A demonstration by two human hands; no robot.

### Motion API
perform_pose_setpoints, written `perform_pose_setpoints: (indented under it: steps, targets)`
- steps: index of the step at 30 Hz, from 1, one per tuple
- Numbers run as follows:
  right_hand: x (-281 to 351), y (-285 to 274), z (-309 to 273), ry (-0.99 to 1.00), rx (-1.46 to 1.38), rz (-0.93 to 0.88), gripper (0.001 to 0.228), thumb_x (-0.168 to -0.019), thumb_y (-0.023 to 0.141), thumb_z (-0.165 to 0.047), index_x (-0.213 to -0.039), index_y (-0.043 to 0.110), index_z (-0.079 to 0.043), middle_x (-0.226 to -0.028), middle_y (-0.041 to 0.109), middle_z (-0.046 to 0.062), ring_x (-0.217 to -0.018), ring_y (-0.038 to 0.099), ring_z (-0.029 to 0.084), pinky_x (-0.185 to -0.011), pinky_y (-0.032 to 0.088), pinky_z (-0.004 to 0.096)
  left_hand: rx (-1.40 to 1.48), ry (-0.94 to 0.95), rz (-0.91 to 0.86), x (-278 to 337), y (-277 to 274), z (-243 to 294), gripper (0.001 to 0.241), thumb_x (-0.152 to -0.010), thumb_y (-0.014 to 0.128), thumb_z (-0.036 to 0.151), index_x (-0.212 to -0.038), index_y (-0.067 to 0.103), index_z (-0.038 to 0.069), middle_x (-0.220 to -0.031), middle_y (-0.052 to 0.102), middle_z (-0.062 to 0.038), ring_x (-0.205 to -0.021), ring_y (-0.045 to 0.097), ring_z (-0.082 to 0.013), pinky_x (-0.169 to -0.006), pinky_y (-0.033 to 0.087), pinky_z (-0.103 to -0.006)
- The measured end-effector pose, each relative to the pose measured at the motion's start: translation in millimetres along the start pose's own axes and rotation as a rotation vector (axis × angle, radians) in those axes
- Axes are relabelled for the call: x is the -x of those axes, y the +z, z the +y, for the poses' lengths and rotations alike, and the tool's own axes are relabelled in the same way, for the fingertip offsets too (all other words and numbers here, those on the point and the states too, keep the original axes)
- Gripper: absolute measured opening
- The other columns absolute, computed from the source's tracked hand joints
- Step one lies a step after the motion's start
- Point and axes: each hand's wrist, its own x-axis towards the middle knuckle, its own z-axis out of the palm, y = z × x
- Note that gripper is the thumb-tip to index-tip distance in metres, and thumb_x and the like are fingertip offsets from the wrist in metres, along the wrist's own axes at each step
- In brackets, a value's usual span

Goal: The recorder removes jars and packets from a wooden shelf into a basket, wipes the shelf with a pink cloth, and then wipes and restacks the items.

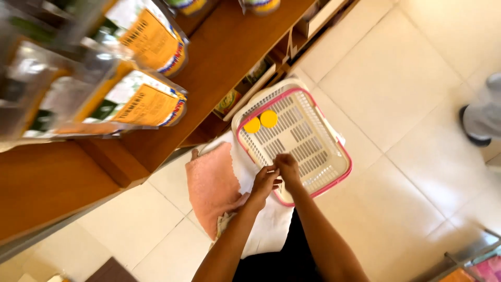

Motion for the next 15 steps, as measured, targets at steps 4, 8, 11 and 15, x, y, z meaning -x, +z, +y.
perform_pose_setpoints:
  steps: [4,8,11,15]
  targets:
    - [50.8,22.4,-81.1,0.024,-0.134,0.024,0.014,-0.097,0.059,-0.012,-0.105,0.066,-0.003,-0.088,0.068,0.008,-0.074,0.065,0.019,-0.054,0.053,0.032,-0.006,0.248,0.023,-7.9,6.8,8.3,0.019,-0.098,0.063,0.025,-0.106,0.063,0.008,-0.096,0.070,-0.009,-0.084,0.068,-0.0174,-0.072,0.055,-0.0330]
    - [87.5,44.0,-190.1,-0.133,-0.144,-0.017,0.015,-0.097,0.050,-0.008,-0.102,0.064,-0.005,-0.086,0.067,0.007,-0.073,0.064,0.018,-0.053,0.053,0.031,0.219,0.460,-0.087,54.1,31.2,88.1,0.017,-0.098,0.064,0.024,-0.095,0.060,0.007,-0.090,0.066,-0.006,-0.082,0.066,-0.0158,-0.075,0.057,-0.0319]
    - [105.3,58.3,-266.0,-0.431,-0.052,-0.065,0.012,-0.097,0.055,-0.007,-0.102,0.066,-0.002,-0.087,0.067,0.006,-0.076,0.062,0.015,-0.056,0.052,0.029,0.246,0.742,-0.155,100.1,41.6,145.8,0.019,-0.100,0.064,0.024,-0.098,0.061,0.006,-0.092,0.067,-0.005,-0.085,0.065,-0.0133,-0.079,0.056,-0.0304]
    - [186.9,81.9,-398.2,-0.816,0.032,-0.141,0.012,-0.096,0.062,-0.007,-0.104,0.067,0.000,-0.088,0.071,0.004,-0.076,0.063,0.010,-0.058,0.051,0.025,0.059,1.144,-0.172,241.9,49.7,241.7,0.024,-0.101,0.065,0.021,-0.115,0.062,0.002,-0.101,0.068,-0.003,-0.091,0.064,-0.0107,-0.085,0.054,-0.0284]
